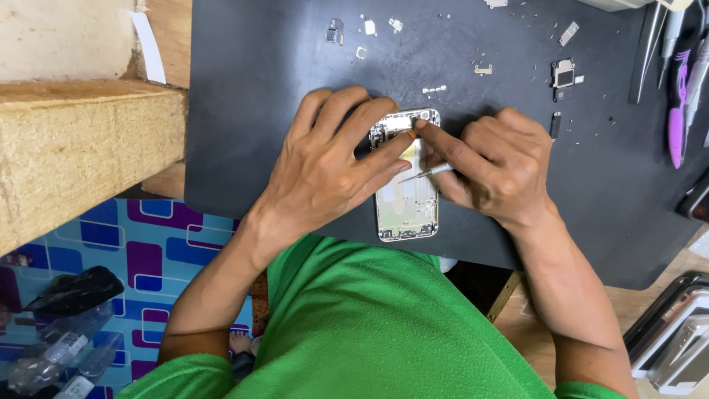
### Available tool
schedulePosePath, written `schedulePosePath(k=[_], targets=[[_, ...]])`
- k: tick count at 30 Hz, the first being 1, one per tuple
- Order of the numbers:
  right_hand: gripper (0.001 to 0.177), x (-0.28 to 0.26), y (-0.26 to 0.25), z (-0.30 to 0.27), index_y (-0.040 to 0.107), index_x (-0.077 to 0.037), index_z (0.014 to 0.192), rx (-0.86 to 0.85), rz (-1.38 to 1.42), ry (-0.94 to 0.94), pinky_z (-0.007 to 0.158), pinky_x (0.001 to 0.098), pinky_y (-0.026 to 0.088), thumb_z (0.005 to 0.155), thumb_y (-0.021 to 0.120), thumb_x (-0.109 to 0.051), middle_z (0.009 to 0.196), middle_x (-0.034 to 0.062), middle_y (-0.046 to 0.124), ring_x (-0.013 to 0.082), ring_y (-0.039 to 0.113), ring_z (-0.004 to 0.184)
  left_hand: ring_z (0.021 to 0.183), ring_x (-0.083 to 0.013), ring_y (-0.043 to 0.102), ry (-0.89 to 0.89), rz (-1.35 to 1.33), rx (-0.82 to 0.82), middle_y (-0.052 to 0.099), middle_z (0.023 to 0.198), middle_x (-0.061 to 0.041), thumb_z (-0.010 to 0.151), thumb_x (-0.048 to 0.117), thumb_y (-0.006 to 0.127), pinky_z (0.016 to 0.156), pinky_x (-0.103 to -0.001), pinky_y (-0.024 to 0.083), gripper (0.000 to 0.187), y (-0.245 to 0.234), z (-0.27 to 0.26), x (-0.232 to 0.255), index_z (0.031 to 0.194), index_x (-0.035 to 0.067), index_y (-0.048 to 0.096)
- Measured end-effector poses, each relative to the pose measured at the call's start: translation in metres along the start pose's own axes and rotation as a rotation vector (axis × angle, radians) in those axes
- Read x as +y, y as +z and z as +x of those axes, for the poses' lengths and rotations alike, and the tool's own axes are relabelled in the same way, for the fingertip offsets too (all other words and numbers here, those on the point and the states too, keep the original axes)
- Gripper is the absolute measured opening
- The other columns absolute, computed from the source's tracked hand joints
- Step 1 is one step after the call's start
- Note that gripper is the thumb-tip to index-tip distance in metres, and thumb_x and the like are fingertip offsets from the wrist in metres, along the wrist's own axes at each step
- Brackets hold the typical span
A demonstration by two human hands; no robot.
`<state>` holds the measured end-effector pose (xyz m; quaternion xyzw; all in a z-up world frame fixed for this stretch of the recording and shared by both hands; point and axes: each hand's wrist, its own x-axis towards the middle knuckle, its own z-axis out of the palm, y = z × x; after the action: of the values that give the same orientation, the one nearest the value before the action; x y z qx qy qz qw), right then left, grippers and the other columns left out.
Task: The person uses a screwdriver to remove screws from a disassembled smartphone chassis on a black work mat. They then use a metal spudger to pry and separate internal components within the phone frame. The person continues to manipulate small parts and tools on the work surface.
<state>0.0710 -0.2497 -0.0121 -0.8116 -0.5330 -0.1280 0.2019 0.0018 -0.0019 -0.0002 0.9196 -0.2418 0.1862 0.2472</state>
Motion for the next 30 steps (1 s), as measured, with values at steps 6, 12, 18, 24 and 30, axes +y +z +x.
schedulePosePath(k=[6,12,18,24,30], targets=[[0.023,-0.001,0.0,0.002,0.079,-0.004,0.126,-0.02,-0.034,-0.014,0.059,0.0349,0.028,0.107,0.07,-0.013,0.067,0.0016,0.045,0.0191,0.039,0.056,0.109,-0.0328,0.059,-0.006,-0.014,0.001,0.062,0.121,-0.013,0.108,0.027,0.075,0.086,-0.045,0.049,0.018,0.0,0.0,0.0,0.117,0.013,0.067],[0.024,-0.008,-0.004,0.009,0.08,-0.001,0.118,-0.01,-0.056,-0.025,0.058,0.0356,0.029,0.109,0.066,-0.017,0.067,0.0039,0.048,0.0218,0.042,0.056,0.109,-0.0326,0.059,-0.012,-0.011,0.008,0.062,0.12,-0.013,0.109,0.026,0.071,0.086,-0.044,0.049,0.016,-0.001,0.002,0.001,0.115,0.011,0.069],[0.039,-0.012,-0.005,0.012,0.081,0.0,0.117,-0.029,-0.096,-0.003,0.059,0.0358,0.03,0.112,0.054,-0.026,0.068,0.0041,0.047,0.0219,0.043,0.057,0.108,-0.0318,0.059,-0.019,-0.014,0.016,0.063,0.12,-0.012,0.11,0.027,0.069,0.086,-0.044,0.049,0.019,-0.001,0.002,0.001,0.115,0.009,0.069],[0.012,-0.008,0.001,0.008,0.081,0.0,0.104,0.07,0.025,0.055,0.058,0.0327,0.031,0.101,0.07,-0.001,0.065,0.0028,0.058,0.0149,0.044,0.053,0.109,-0.0318,0.059,-0.021,-0.005,-0.005,0.062,0.121,-0.012,0.107,0.029,0.076,0.087,-0.044,0.049,0.025,0.0,0.001,0.001,0.119,0.009,0.068],[0.014,-0.004,-0.001,0.005,0.084,-0.002,0.108,0.061,-0.043,0.029,0.06,0.0338,0.03,0.104,0.071,-0.007,0.064,0.0016,0.047,0.0176,0.04,0.054,0.11,-0.0308,0.059,-0.019,0.027,-0.019,0.062,0.122,-0.011,0.106,0.03,0.078,0.088,-0.043,0.049,0.026,0.0,0.001,0.002,0.12,0.01,0.068]])
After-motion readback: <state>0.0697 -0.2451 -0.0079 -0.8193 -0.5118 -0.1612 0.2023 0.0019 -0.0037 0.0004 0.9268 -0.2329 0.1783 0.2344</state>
